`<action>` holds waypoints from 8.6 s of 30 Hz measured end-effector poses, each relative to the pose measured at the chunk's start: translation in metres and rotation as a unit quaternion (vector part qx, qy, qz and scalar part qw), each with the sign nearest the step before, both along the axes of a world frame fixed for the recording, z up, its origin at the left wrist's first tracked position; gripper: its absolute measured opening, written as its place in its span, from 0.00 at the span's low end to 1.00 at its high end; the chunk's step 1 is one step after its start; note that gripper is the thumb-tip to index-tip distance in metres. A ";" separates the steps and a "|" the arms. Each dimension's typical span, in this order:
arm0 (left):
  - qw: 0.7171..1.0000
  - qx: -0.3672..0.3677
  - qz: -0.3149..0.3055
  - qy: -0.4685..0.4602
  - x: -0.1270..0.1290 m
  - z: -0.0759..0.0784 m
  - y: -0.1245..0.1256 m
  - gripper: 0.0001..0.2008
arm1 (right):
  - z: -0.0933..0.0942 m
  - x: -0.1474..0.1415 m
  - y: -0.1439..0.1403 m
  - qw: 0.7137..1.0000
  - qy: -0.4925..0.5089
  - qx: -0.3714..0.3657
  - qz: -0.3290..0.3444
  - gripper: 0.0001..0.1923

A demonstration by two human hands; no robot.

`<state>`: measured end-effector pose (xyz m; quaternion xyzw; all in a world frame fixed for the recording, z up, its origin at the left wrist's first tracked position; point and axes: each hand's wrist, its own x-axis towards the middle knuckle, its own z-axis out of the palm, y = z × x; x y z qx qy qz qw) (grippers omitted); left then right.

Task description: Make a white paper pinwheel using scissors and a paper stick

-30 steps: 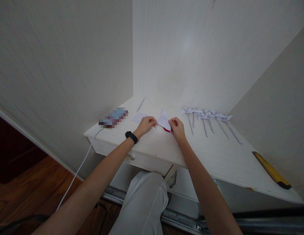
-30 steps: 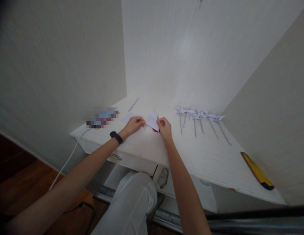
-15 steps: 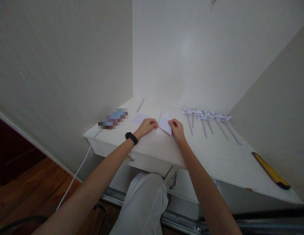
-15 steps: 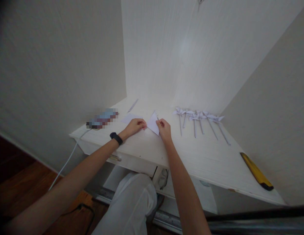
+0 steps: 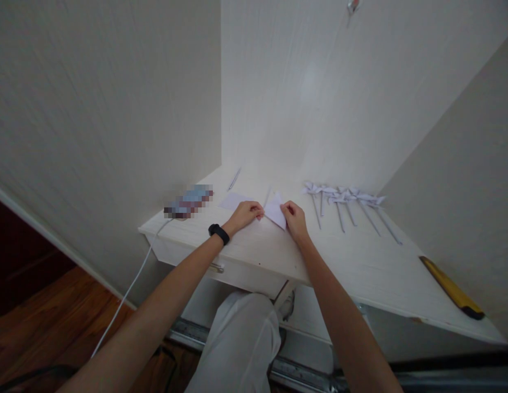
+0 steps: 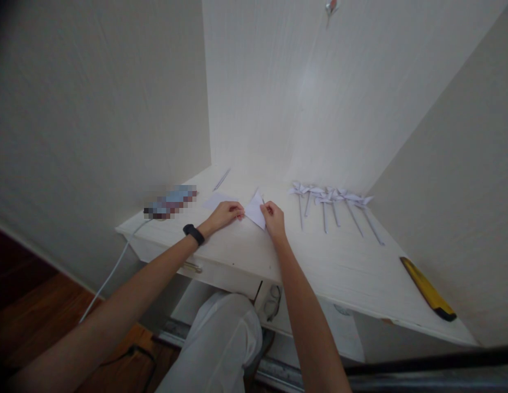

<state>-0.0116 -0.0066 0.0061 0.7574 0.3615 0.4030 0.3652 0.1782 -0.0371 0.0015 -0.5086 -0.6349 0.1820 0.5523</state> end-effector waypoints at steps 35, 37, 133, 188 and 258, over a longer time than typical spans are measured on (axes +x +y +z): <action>0.999 -0.012 -0.033 0.001 -0.001 -0.003 0.003 0.07 | 0.002 0.000 -0.001 1.000 0.022 0.001 -0.023 0.15; 0.999 -0.010 -0.033 0.002 -0.002 -0.004 0.004 0.07 | 0.001 0.000 0.000 0.999 0.024 -0.002 -0.021 0.15; 0.987 -0.073 -0.141 0.008 0.001 -0.005 -0.004 0.04 | 0.004 0.002 -0.005 0.996 0.055 0.034 -0.061 0.11; 0.985 -0.091 -0.149 0.010 0.001 -0.004 -0.004 0.05 | 0.006 0.002 -0.008 0.997 0.002 0.037 -0.061 0.16; 0.998 -0.041 -0.046 -0.015 -0.001 -0.006 0.005 0.07 | 0.003 0.000 -0.002 0.999 0.038 -0.018 -0.023 0.13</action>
